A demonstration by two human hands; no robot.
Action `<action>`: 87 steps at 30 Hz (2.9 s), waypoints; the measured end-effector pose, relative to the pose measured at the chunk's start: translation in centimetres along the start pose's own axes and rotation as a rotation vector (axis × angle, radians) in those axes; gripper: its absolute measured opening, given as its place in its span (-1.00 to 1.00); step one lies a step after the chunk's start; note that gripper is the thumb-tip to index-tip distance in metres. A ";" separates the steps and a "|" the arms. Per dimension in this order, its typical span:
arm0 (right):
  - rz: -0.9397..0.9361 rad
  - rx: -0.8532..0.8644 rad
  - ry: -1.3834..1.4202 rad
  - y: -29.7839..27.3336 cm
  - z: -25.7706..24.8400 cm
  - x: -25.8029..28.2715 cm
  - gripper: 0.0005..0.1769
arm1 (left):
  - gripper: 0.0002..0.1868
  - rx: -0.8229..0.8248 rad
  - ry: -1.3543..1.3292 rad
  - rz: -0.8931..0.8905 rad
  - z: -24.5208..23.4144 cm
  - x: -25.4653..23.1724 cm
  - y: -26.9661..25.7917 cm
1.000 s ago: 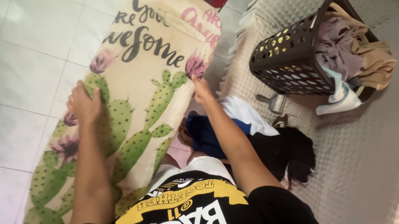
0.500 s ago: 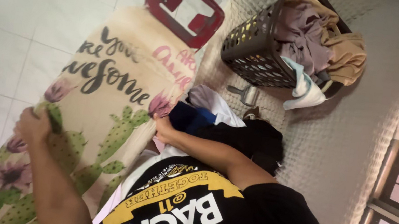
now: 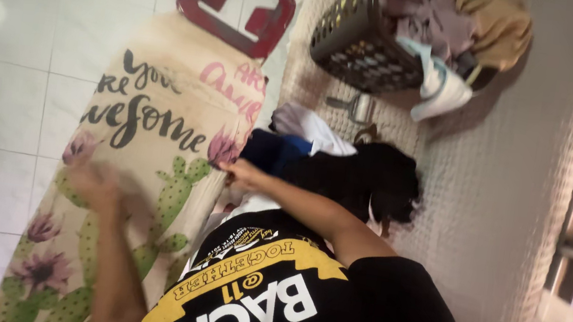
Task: The person uses a lint roller to remove debris from a black vest laid out on an ironing board, peeling off used adhesive sheets between cleaning passes.
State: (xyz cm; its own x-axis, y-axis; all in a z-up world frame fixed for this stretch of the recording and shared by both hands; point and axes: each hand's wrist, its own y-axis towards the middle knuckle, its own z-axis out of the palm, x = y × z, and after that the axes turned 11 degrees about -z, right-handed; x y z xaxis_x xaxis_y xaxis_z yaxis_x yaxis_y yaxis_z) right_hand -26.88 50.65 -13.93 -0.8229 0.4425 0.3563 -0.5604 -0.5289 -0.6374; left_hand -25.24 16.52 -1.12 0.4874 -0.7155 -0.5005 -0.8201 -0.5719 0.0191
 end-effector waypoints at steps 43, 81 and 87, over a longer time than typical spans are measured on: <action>-0.679 0.118 -0.985 -22.3 7.1 10.0 -0.35 | -0.31 1.520 -0.676 -0.099 16.2 -10.5 -20.7; -1.033 0.131 -1.542 -14.2 15.2 10.2 0.17 | -0.36 0.759 -1.530 -0.685 -16.7 2.4 -12.0; -1.212 0.783 -1.515 -11.9 23.5 6.5 0.23 | -0.32 0.773 -1.591 -0.559 -14.5 3.1 -14.3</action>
State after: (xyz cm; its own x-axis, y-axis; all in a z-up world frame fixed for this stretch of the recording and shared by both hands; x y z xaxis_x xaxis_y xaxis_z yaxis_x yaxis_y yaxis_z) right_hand -27.78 42.76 12.01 0.7178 0.1331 0.6834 -0.3296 -0.7997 0.5019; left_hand -7.65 16.70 9.59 0.3853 0.7347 -0.5583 -0.8438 0.0356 -0.5355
